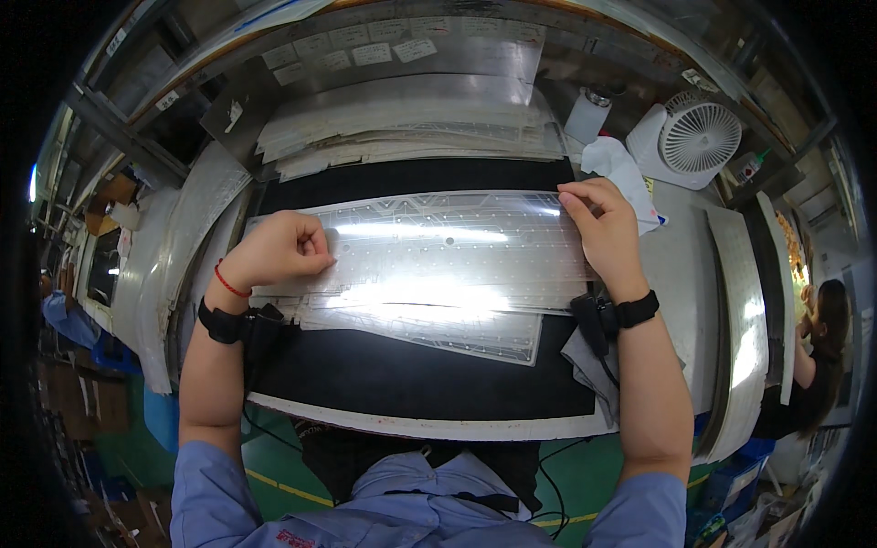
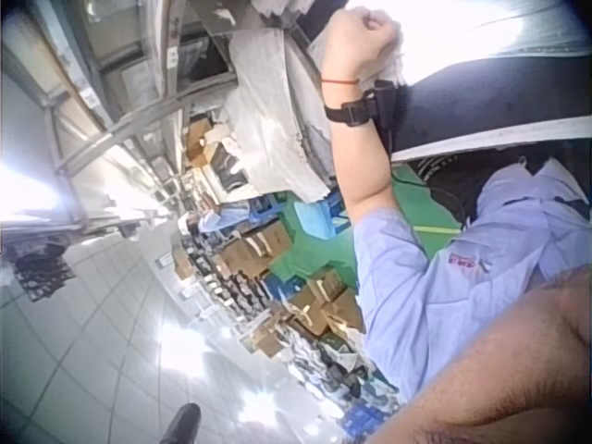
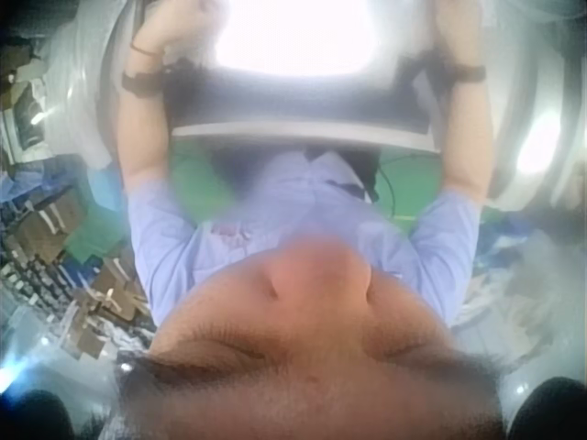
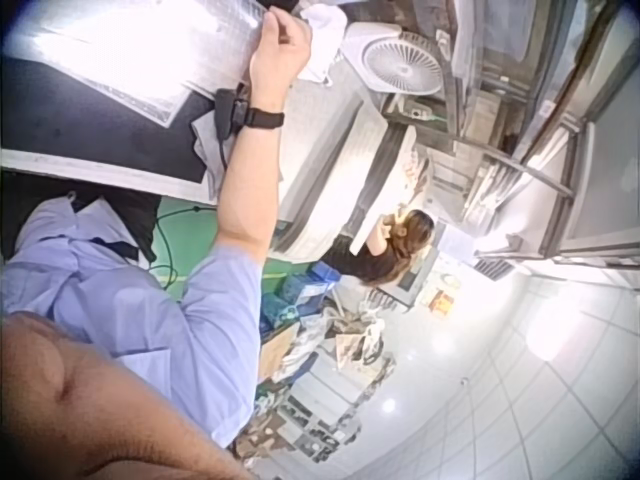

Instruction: Inspecting and arranging flexible plastic keyboard membrane layers at a workstation.

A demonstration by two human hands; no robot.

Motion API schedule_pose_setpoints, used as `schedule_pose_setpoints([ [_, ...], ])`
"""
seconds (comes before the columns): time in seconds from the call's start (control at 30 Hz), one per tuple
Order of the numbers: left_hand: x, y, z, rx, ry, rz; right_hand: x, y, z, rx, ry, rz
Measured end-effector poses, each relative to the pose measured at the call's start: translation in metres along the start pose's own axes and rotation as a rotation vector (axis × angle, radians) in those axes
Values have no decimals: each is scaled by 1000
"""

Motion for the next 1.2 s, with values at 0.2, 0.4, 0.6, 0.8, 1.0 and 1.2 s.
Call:
schedule_pose_setpoints([
  [0.2, 1, 4, 2, 65, -46, -25, 1, 0, -1, 5, 5, 8],
  [0.4, 1, 1, 0, 7, 42, -3, 1, 0, 0, -2, 4, 4],
  [0.6, 1, 3, 13, -322, -4, 147, 0, 1, 0, 4, 1, 0],
  [0.8, 1, -5, 0, 31, 36, -33, 1, -2, 0, -5, 3, 10],
  [1.0, 3, 7, -1, -44, 15, 1, 1, -2, -1, 0, 7, 8],
  [1.2, 1, 7, 4, -86, -27, -52, 2, 5, -2, 15, 5, 10],
])
Point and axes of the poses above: each hand's wrist, its own x-axis towards the middle knuckle, its own z-axis out of the back of the hand, y = z × x, the point moved 2 cm from there along x, towards the middle knuckle
